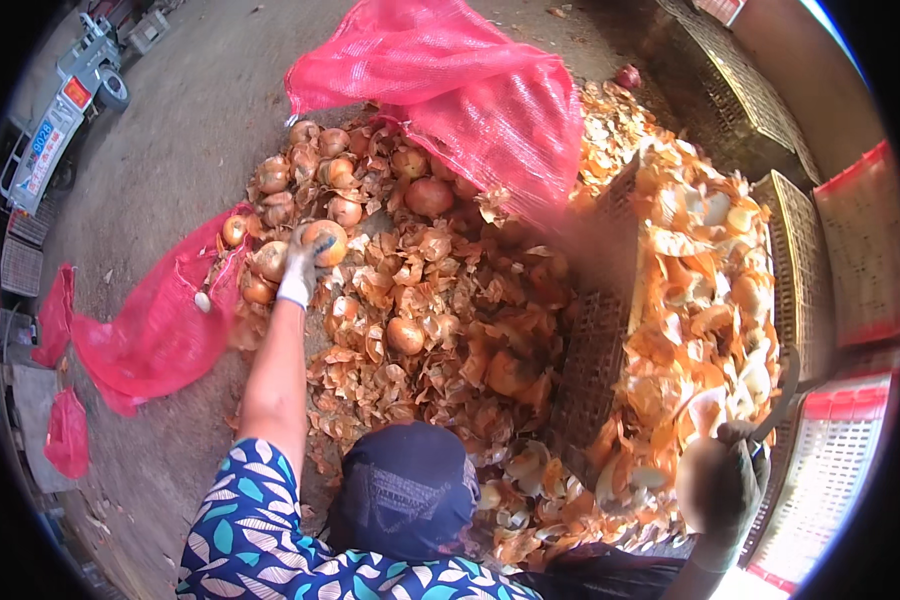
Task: The person sits on the ground and peels onions one by one using a knife, removing the outer skin and placing the peeled onions into a nearby basket. The person handles onions from a red sack and discards the skins onto a growing pile.
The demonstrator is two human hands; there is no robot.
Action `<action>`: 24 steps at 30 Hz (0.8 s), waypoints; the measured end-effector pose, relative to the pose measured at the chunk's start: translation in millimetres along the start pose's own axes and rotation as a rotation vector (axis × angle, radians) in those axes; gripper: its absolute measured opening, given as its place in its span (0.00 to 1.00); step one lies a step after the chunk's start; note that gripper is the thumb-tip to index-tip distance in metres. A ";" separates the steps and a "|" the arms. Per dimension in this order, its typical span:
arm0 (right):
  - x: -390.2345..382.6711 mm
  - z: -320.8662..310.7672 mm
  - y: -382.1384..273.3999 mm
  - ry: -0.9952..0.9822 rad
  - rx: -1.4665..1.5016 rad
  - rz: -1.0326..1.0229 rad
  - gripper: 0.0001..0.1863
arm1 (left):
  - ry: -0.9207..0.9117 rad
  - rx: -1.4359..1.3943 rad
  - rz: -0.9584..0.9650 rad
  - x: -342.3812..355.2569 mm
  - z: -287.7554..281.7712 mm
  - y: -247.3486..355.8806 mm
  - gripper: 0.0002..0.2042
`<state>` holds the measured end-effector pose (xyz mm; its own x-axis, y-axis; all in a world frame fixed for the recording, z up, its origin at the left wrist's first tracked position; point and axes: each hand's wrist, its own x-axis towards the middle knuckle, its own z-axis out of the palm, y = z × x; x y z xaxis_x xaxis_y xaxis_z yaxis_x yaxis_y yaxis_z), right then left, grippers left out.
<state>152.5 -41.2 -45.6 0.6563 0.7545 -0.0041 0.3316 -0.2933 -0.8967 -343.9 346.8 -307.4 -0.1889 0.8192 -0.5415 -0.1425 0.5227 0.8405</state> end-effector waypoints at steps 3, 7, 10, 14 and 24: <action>-28.8 18.9 -48.2 -0.037 0.164 0.064 0.08 | -0.191 -0.436 0.125 -59.7 10.3 -22.6 0.30; -69.0 22.1 -91.0 -0.180 0.134 0.186 0.13 | -0.597 -0.732 0.152 -176.8 42.6 20.4 0.37; -108.8 17.1 -111.2 -0.365 0.167 0.193 0.11 | -1.016 -0.928 -0.098 -230.8 66.7 39.6 0.37; -128.3 14.5 -108.2 -0.489 0.087 -0.027 0.06 | -1.162 -0.686 0.017 -331.2 105.3 78.3 0.36; -163.7 -37.4 -96.2 -0.225 -0.101 -0.445 0.09 | -1.168 -0.391 0.169 -476.7 157.4 81.2 0.33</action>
<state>38.4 -158.5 57.9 0.2776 0.9239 0.2634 0.6169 0.0387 -0.7861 -112.6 35.9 21.8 0.7156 0.6937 0.0816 -0.5180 0.4487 0.7283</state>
